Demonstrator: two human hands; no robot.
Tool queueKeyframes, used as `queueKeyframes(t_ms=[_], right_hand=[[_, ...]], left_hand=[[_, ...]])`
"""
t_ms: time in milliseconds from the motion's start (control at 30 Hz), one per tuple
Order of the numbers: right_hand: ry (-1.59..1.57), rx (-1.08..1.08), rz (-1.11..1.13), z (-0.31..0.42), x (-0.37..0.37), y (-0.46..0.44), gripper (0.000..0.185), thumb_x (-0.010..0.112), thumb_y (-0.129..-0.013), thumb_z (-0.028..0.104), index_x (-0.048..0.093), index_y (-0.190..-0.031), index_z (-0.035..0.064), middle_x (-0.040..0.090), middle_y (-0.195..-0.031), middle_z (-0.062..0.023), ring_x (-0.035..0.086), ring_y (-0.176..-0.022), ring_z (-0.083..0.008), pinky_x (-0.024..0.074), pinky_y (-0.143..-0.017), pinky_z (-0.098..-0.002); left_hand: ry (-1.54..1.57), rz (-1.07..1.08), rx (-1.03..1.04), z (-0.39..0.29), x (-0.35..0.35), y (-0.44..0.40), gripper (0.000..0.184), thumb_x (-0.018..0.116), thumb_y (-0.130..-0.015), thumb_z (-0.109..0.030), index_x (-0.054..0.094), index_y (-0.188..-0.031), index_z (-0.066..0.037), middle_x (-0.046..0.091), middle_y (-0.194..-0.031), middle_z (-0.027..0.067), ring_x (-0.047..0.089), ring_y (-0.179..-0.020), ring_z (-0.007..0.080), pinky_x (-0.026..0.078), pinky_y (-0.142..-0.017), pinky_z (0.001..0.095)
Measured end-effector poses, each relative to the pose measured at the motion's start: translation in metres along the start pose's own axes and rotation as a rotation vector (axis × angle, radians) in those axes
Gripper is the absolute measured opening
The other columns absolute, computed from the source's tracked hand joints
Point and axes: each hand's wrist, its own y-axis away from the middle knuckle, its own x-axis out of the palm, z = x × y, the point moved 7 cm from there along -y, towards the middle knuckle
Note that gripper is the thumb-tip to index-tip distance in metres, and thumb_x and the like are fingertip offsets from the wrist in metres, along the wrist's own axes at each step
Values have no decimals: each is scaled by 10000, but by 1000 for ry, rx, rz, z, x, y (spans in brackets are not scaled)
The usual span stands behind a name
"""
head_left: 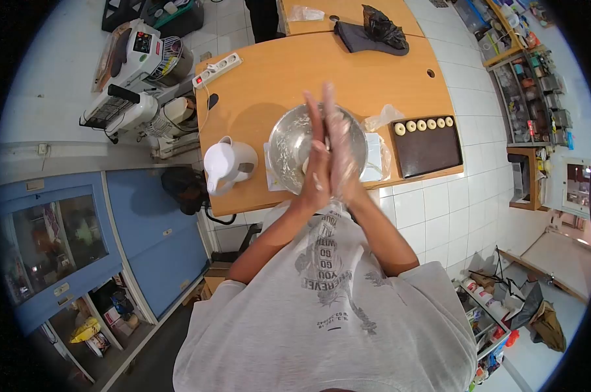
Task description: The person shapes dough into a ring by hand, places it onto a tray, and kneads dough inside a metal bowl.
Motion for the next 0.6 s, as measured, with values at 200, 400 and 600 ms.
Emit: queueKeyframes(t_ms=[200, 400, 600], right_hand=[[44, -133, -14, 10, 4, 9, 711, 189, -1117, 464, 7, -1650, 29, -30, -1740, -143, 9, -1605, -304, -60, -1268, -459], [-228, -44, 28, 40, -1, 7, 753, 122, -1097, 535, -5, -1656, 46, -13, -1742, -133, 1, -1604, -295, -5, -1282, -456], [-165, -31, -63, 8, -10, -4, 755, 218, -1090, 522, 67, -1660, 51, 23, -1742, -140, 13, -1604, -319, 0, -1279, -470]], left_hand=[[-23, -50, -99, 6, -4, -19, 890, 135, -1018, -750, -98, -1661, -182, -105, -1744, 29, 17, -1604, 288, 159, -1267, 496], [-336, -10, -28, 15, -7, -18, 991, 166, -981, -798, -160, -1636, -129, -226, -1714, 74, -94, -1589, 330, 35, -1271, 493], [-317, 32, 140, -19, 37, -8, 1022, 16, -945, -826, -63, -1659, -99, -94, -1743, 91, 0, -1601, 318, 49, -1274, 496]])
